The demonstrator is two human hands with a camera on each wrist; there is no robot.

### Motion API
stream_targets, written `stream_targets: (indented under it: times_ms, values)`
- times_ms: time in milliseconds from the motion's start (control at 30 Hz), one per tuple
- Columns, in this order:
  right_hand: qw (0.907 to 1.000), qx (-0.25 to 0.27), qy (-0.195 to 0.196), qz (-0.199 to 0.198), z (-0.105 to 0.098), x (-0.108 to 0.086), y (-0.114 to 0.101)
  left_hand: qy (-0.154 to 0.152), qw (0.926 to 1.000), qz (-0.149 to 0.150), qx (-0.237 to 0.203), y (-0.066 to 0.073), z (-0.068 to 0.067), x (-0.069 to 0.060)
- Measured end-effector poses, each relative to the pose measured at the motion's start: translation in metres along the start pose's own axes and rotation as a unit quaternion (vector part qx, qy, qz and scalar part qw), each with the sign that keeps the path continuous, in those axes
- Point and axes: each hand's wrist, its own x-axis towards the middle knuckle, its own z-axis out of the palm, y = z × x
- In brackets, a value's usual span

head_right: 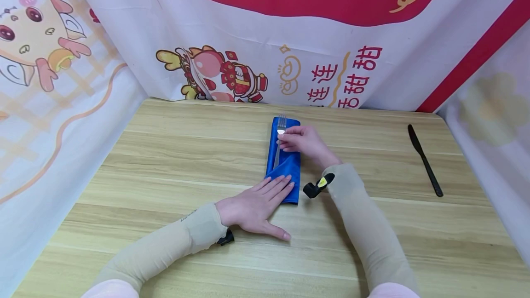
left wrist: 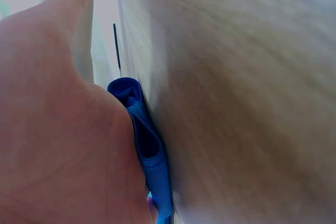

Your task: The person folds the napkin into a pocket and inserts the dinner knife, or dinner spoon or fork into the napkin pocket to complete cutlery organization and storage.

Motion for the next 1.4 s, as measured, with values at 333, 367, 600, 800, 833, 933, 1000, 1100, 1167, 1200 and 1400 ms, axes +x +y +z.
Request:
stream_targets:
  times_ms: [333, 367, 600, 800, 833, 933, 1000, 1100, 1167, 1200, 1400]
  values:
    - [0.9985, 0.007, -0.018, 0.052, 0.005, 0.003, 0.009, 0.005, 0.9999, 0.002, 0.012, 0.000, 0.000, 0.000]
    - [0.9983, 0.004, -0.019, 0.056, 0.006, 0.003, 0.009, 0.006, 0.9999, 0.002, 0.012, 0.000, 0.000, 0.000]
    - [0.9961, -0.014, -0.024, 0.083, 0.010, 0.005, 0.010, 0.009, 0.9999, -0.003, 0.014, -0.001, 0.003, 0.001]
    - [0.9941, -0.042, -0.031, 0.095, 0.011, 0.004, 0.007, 0.016, 0.9997, 0.000, 0.019, -0.001, 0.001, 0.000]
    - [0.9938, -0.046, -0.028, 0.097, 0.011, 0.005, 0.006, 0.017, 0.9997, 0.001, 0.018, -0.001, 0.001, 0.000]
    - [0.9930, -0.064, -0.019, 0.098, 0.011, 0.007, 0.005, 0.019, 0.9997, 0.003, 0.016, 0.000, 0.001, 0.000]
    - [0.9922, -0.077, -0.010, 0.098, 0.011, 0.009, 0.004, 0.020, 0.9997, 0.003, 0.013, -0.001, 0.001, 0.000]
    - [0.9907, -0.096, -0.003, 0.097, 0.011, 0.011, 0.003, 0.018, 0.9998, 0.003, 0.010, -0.001, 0.001, 0.000]
    - [0.9894, -0.110, 0.000, 0.095, 0.011, 0.012, 0.003, 0.018, 0.9998, 0.004, 0.009, -0.002, 0.001, 0.000]
    - [0.9887, -0.118, -0.002, 0.092, 0.011, 0.011, 0.003, 0.017, 0.9998, 0.005, 0.009, -0.002, 0.001, -0.001]
    - [0.9731, -0.221, -0.013, 0.063, 0.011, 0.006, 0.002, 0.015, 0.9998, 0.006, 0.007, -0.002, 0.000, -0.001]
